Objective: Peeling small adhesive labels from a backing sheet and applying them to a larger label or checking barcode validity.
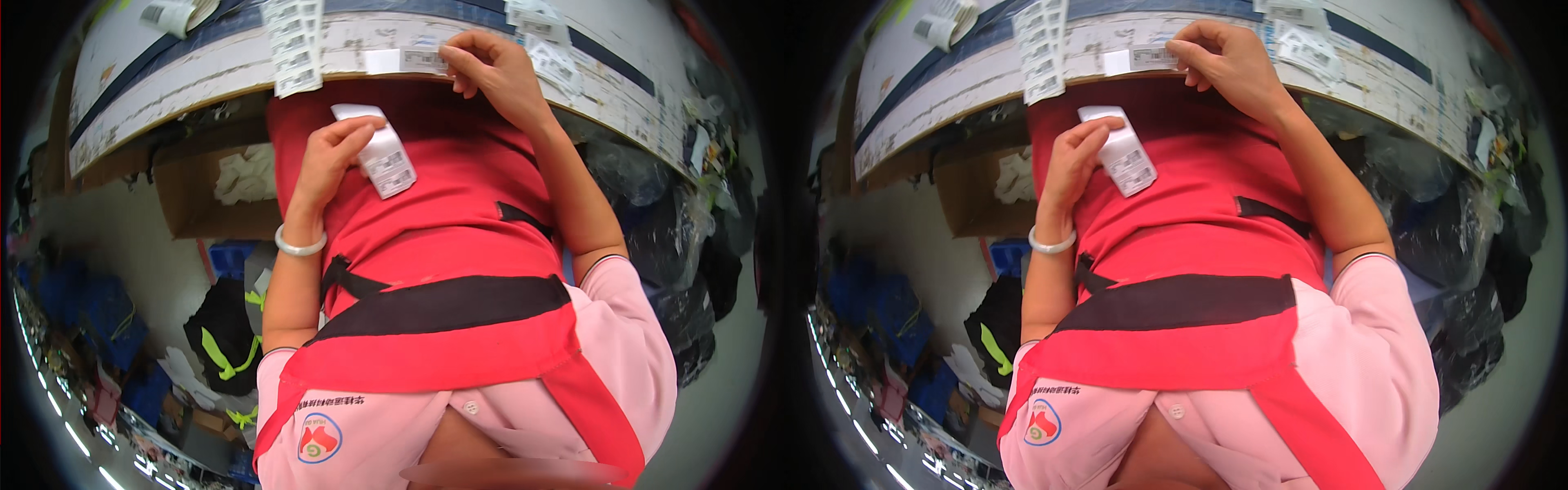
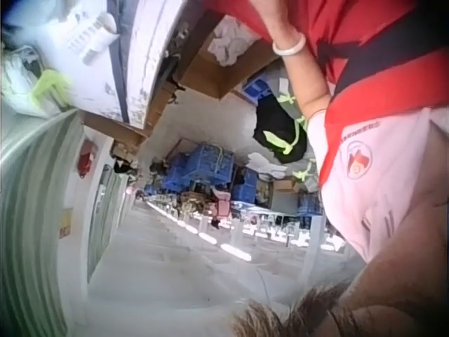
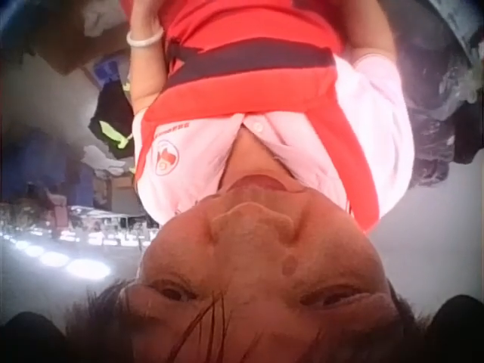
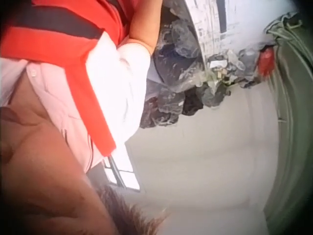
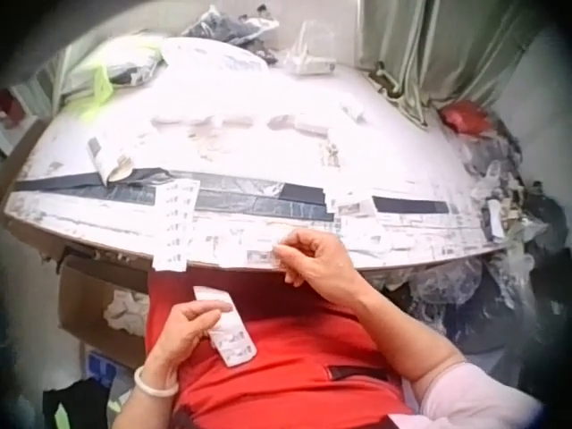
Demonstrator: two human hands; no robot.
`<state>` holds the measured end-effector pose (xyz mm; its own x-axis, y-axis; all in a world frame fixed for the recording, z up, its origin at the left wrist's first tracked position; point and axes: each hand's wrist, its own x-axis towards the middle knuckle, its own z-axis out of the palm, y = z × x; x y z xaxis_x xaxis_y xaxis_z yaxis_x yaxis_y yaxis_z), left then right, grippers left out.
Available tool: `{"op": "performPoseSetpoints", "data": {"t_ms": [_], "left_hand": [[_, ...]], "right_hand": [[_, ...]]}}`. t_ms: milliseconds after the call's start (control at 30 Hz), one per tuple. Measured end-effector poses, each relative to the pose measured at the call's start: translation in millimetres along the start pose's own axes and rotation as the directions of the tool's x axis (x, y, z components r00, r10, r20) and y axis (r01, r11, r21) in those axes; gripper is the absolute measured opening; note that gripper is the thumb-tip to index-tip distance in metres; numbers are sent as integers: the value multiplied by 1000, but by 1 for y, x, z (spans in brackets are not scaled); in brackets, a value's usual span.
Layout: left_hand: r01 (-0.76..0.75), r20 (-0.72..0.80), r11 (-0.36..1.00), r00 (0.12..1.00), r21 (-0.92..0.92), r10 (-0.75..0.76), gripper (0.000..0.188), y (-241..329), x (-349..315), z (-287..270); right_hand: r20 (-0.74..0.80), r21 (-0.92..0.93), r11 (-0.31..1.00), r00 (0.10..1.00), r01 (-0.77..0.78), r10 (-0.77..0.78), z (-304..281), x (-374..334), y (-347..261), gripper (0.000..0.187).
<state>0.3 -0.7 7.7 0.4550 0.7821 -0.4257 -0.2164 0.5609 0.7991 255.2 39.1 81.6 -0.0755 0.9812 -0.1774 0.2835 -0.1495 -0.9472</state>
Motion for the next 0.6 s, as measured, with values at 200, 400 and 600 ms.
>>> {"op": "performPoseSetpoints", "data": {"t_ms": [200, 400, 600], "left_hand": [[18, 29, 1000, 999, 3, -18, 32, 5, -13, 1], [71, 17, 986, 997, -154, -69, 31, 10, -10, 11], [-41, 23, 996, 999, 79, 39, 23, 9, -14, 18]], "right_hand": [[-403, -181, 983, 914, -42, -35, -101, -36, 28, 20], [-513, -540, 790, 857, -289, -38, -123, -40, 63, 27], [-226, -418, 908, 971, -24, -78, -51, -44, 26, 24]]}}
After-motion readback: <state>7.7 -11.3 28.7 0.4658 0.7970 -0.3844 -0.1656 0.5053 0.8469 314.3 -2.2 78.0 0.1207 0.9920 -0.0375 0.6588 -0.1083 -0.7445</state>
